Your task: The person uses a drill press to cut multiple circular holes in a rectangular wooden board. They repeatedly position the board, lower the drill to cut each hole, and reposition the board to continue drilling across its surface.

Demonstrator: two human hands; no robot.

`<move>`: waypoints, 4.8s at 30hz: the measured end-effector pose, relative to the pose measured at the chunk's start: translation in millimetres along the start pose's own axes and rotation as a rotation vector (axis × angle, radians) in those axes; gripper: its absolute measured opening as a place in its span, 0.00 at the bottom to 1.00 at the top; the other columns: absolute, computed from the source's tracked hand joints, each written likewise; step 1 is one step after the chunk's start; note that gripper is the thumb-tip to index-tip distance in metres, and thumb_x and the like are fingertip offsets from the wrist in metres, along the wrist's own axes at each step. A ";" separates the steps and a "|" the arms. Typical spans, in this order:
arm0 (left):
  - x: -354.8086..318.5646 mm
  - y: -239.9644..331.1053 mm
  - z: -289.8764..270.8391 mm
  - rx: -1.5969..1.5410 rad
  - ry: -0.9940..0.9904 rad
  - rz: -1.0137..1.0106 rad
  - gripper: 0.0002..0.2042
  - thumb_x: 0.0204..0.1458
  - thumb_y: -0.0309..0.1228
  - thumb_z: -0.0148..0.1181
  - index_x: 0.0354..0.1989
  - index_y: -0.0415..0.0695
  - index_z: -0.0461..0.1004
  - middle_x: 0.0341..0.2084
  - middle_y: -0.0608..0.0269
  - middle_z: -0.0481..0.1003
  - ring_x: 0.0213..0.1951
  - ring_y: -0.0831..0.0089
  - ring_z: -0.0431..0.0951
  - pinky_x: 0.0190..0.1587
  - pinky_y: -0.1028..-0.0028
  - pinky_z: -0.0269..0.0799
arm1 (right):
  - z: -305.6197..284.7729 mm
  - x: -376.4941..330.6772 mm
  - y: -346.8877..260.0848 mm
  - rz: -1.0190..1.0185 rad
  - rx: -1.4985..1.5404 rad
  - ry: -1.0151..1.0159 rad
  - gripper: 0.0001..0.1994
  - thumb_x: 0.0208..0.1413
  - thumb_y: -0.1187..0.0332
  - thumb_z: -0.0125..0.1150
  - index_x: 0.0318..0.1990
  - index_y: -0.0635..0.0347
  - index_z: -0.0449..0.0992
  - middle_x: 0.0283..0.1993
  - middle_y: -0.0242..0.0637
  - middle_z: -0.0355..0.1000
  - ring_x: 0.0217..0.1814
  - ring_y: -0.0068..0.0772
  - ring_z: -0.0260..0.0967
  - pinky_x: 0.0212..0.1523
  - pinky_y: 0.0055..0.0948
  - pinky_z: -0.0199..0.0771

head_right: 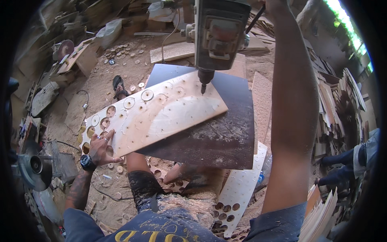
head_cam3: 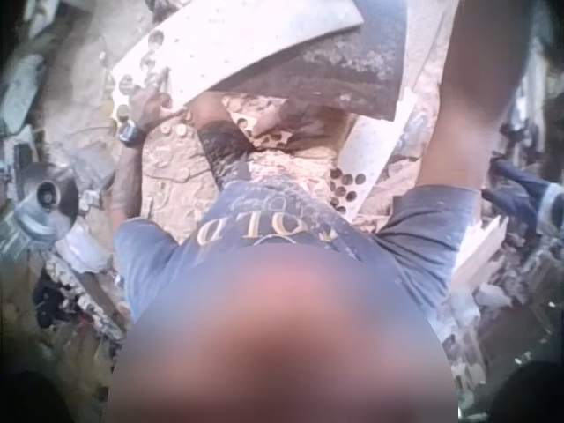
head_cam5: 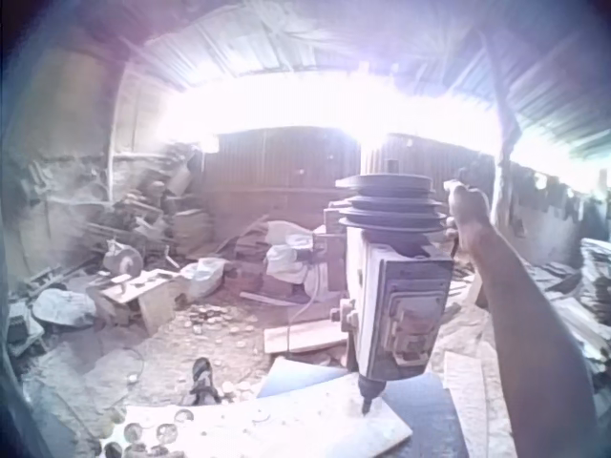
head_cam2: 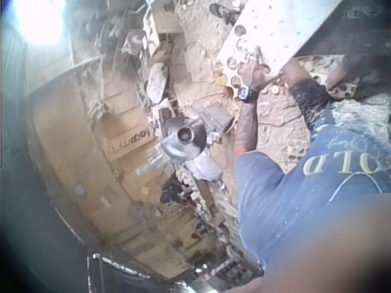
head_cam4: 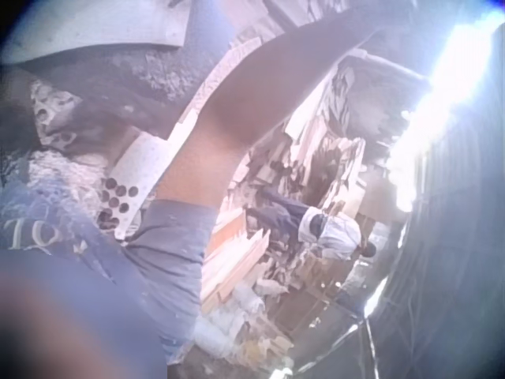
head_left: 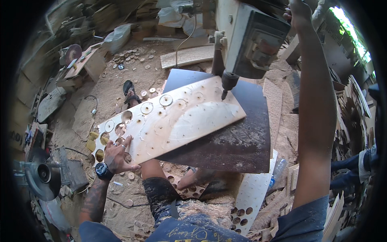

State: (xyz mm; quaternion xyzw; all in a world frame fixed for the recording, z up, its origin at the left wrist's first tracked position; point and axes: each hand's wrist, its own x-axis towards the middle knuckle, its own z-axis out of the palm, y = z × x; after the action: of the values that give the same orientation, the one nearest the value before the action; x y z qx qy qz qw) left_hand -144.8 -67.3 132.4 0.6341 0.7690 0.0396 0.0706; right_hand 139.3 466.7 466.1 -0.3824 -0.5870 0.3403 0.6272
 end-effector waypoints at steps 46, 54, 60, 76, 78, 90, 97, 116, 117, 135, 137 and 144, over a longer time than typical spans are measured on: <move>-20.2 3.5 -9.6 -0.392 0.497 -0.340 0.47 0.27 0.46 0.79 0.60 0.35 0.70 0.23 0.53 0.77 0.24 0.64 0.75 0.33 0.65 0.71 | 6.6 10.0 8.6 0.004 -0.074 0.016 0.17 0.56 0.51 0.57 0.39 0.56 0.71 0.34 0.32 0.62 0.30 0.26 0.60 0.20 0.28 0.61; -65.8 6.6 16.2 -0.235 0.273 -0.093 0.48 0.25 0.51 0.79 0.60 0.40 0.71 0.25 0.61 0.77 0.28 0.69 0.77 0.39 0.64 0.68 | 7.5 1.9 5.6 -0.013 -0.068 0.035 0.15 0.56 0.52 0.56 0.37 0.55 0.72 0.29 0.31 0.61 0.26 0.28 0.59 0.18 0.31 0.59; -54.3 18.1 12.2 -0.162 0.090 0.138 0.47 0.27 0.62 0.75 0.59 0.48 0.73 0.23 0.66 0.72 0.26 0.69 0.72 0.38 0.66 0.63 | 13.1 -5.8 1.9 -0.042 -0.096 0.037 0.15 0.56 0.52 0.55 0.37 0.55 0.73 0.27 0.32 0.61 0.26 0.30 0.61 0.17 0.34 0.59; -17.3 63.2 -13.6 -0.082 0.328 -0.016 0.42 0.35 0.61 0.71 0.58 0.46 0.73 0.42 0.52 0.76 0.48 0.57 0.76 0.58 0.58 0.65 | 6.7 -5.5 -0.1 -0.006 -0.038 -0.031 0.16 0.57 0.53 0.53 0.39 0.57 0.74 0.27 0.31 0.61 0.25 0.29 0.62 0.18 0.32 0.64; -16.3 26.1 -17.2 -0.223 0.437 -0.207 0.38 0.38 0.57 0.71 0.56 0.45 0.74 0.46 0.50 0.76 0.51 0.54 0.75 0.58 0.58 0.67 | 0.6 1.8 6.7 -0.007 -0.047 0.040 0.17 0.58 0.53 0.53 0.40 0.58 0.74 0.28 0.32 0.62 0.26 0.30 0.62 0.18 0.33 0.65; 62.6 -74.5 34.3 -0.850 0.279 -0.734 0.28 0.45 0.42 0.74 0.48 0.34 0.74 0.35 0.53 0.79 0.39 0.70 0.79 0.42 0.71 0.75 | -12.2 76.7 42.0 0.022 -0.142 -0.013 0.27 0.53 0.46 0.60 0.55 0.55 0.75 0.51 0.33 0.71 0.49 0.28 0.65 0.34 0.30 0.71; 60.4 -68.2 15.1 -0.563 0.171 -0.530 0.33 0.40 0.49 0.76 0.48 0.35 0.76 0.38 0.55 0.79 0.41 0.66 0.79 0.43 0.70 0.76 | -10.8 80.6 47.0 0.046 -0.077 -0.001 0.28 0.52 0.45 0.61 0.53 0.55 0.76 0.49 0.31 0.70 0.45 0.27 0.63 0.35 0.30 0.71; 69.5 -41.6 31.1 -0.381 0.371 0.001 0.17 0.44 0.35 0.64 0.39 0.38 0.71 0.36 0.54 0.70 0.35 0.56 0.76 0.39 0.61 0.73 | -5.2 63.2 38.9 -0.026 -0.120 0.021 0.29 0.52 0.46 0.62 0.55 0.58 0.74 0.54 0.34 0.68 0.53 0.30 0.66 0.31 0.28 0.73; 71.2 -41.3 32.8 -0.397 0.390 0.019 0.16 0.44 0.33 0.63 0.37 0.37 0.69 0.35 0.53 0.69 0.34 0.56 0.75 0.38 0.62 0.72 | -6.3 63.3 38.5 -0.028 -0.123 0.016 0.29 0.52 0.46 0.62 0.55 0.58 0.74 0.54 0.34 0.68 0.54 0.30 0.66 0.31 0.28 0.73; 80.5 -35.8 32.7 -0.419 0.359 -0.137 0.20 0.42 0.39 0.72 0.28 0.42 0.66 0.26 0.59 0.65 0.26 0.61 0.67 0.30 0.62 0.65 | 11.1 -9.7 0.1 -0.027 -0.014 0.105 0.13 0.55 0.55 0.58 0.30 0.53 0.74 0.21 0.31 0.64 0.18 0.28 0.61 0.17 0.32 0.61; 82.3 -36.7 35.6 -0.342 0.410 -0.114 0.19 0.42 0.40 0.73 0.26 0.43 0.67 0.24 0.60 0.65 0.25 0.60 0.68 0.30 0.62 0.65 | 11.9 -6.6 2.9 -0.042 -0.006 0.104 0.13 0.55 0.55 0.58 0.28 0.53 0.73 0.20 0.31 0.64 0.17 0.28 0.61 0.17 0.32 0.61; 85.1 -29.1 30.4 -0.035 0.581 0.009 0.17 0.41 0.44 0.73 0.24 0.47 0.71 0.25 0.63 0.72 0.31 0.60 0.74 0.33 0.61 0.64 | 13.8 -7.7 1.4 -0.058 0.001 0.110 0.13 0.55 0.55 0.58 0.26 0.53 0.73 0.19 0.30 0.62 0.16 0.28 0.60 0.16 0.32 0.60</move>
State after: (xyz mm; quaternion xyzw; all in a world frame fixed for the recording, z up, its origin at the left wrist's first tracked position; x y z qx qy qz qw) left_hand -183.9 9.7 93.1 0.5981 0.7535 0.2333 -0.1417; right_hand 124.9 461.7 461.4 -0.3831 -0.5620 0.3009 0.6685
